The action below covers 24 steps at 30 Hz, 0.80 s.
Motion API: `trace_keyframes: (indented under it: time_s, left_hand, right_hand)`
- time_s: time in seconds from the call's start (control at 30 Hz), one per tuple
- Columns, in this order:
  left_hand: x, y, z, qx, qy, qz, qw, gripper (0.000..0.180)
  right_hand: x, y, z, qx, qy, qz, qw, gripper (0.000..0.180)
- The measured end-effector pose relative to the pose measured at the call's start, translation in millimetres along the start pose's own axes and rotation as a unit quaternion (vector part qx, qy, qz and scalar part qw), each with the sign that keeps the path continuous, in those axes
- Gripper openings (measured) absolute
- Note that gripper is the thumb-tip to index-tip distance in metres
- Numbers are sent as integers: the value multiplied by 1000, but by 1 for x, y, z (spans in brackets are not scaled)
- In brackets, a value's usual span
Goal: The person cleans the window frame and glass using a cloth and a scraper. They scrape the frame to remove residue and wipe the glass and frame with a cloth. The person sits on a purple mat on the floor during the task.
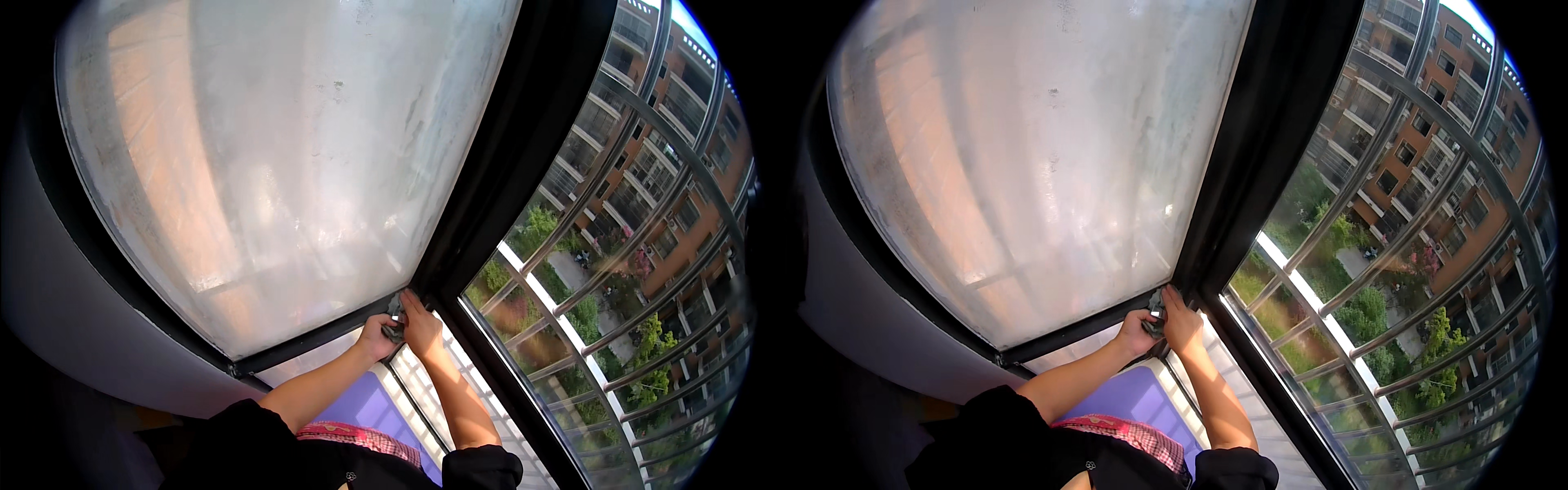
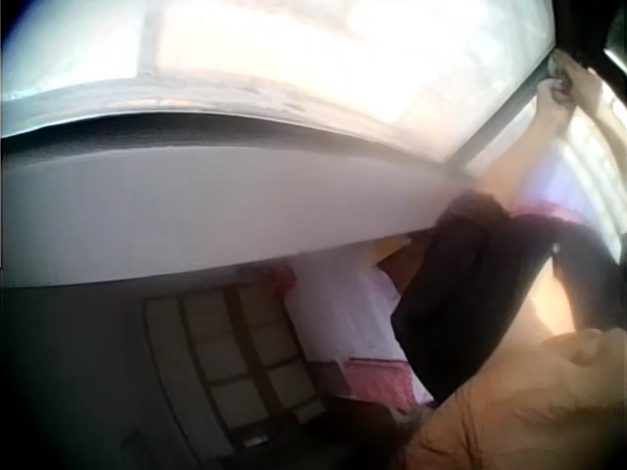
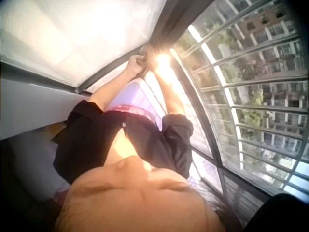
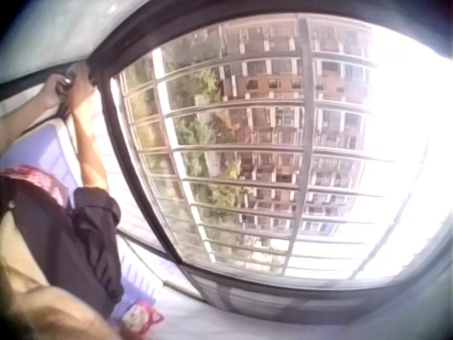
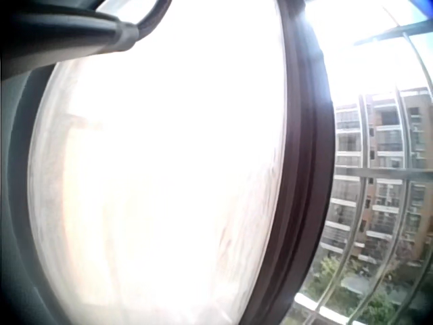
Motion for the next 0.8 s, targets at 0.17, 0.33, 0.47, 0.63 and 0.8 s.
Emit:
trace_keyframes:
  time_s: [0.17,0.33,0.47,0.63,0.8]
  left_hand:
    - [4,-2,2,15,6,-18,1000,27]
    - [5,-9,-3,-14,29,-27,999,25]
    - [12,-13,2,-30,8,2,1000,26]
    - [2,11,-1,-15,26,35,999,35]
    - [-1,29,3,-19,44,27,998,33]
  right_hand:
    - [1,2,2,-33,48,-21,998,41]
    - [2,-14,17,-10,-30,-1,999,40]
    - [2,-22,15,4,-25,-31,999,41]
    - [-5,-38,-4,31,84,-106,990,30]
    - [-6,-48,-30,114,91,-65,987,22]
Point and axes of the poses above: each hand's wrist, its own x-axis towards the middle knuckle, its own y-axis out of the palm, z = x × y, the point moved 8 cm from there along x, towards the middle knuckle
